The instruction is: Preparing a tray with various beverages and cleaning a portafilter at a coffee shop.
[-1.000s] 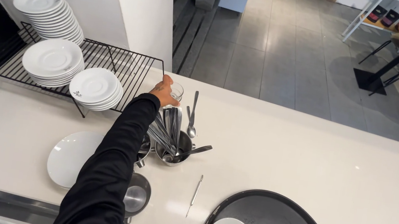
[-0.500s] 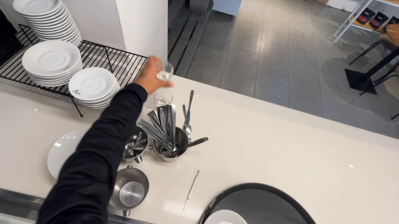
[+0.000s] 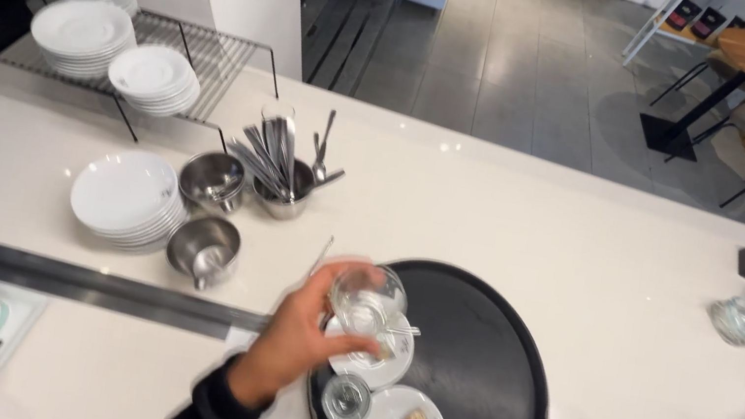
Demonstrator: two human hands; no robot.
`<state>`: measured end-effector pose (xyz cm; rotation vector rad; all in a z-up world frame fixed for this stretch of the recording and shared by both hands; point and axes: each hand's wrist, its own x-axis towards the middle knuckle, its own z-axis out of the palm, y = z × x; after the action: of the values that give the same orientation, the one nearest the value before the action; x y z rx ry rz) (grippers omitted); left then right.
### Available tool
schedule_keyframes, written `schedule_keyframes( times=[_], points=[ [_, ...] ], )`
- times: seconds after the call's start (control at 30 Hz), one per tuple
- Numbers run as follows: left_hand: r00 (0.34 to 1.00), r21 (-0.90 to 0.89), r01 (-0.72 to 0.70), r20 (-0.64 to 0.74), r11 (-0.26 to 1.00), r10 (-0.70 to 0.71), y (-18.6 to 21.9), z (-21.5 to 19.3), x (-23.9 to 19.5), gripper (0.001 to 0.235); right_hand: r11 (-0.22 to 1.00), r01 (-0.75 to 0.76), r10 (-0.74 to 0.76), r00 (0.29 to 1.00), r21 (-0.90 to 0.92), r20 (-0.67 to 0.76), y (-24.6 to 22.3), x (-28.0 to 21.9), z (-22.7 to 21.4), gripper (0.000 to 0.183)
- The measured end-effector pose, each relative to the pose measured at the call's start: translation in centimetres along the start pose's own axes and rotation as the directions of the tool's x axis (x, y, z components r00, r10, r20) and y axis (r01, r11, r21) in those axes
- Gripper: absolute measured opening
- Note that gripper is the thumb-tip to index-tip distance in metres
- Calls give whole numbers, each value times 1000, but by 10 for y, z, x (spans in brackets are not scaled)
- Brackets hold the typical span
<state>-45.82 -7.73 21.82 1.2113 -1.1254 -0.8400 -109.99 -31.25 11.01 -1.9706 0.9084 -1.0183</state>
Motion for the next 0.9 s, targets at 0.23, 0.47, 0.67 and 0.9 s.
schedule_keyframes(
  times=[0.23, 0.47, 0.67, 0.9],
  points=[
    [927, -151, 373, 101, 915, -361, -41, 142, -100, 101, 745, -397, 506, 860, -536, 67, -198, 14, 108, 69],
    [931, 68, 312, 177, 948, -319, -8, 195, -113, 88, 780, 291, 44, 858, -554, 512, -217, 19, 105, 69],
    [935, 159, 311, 122, 937, -332, 14, 210, -109, 89, 639, 549, -91, 749, -538, 656, -287, 42, 132, 65],
    [974, 216, 194, 77, 957, -215, 4, 222, -116, 91, 532, 675, -68, 636, -511, 769, -258, 36, 123, 65]
  ],
)
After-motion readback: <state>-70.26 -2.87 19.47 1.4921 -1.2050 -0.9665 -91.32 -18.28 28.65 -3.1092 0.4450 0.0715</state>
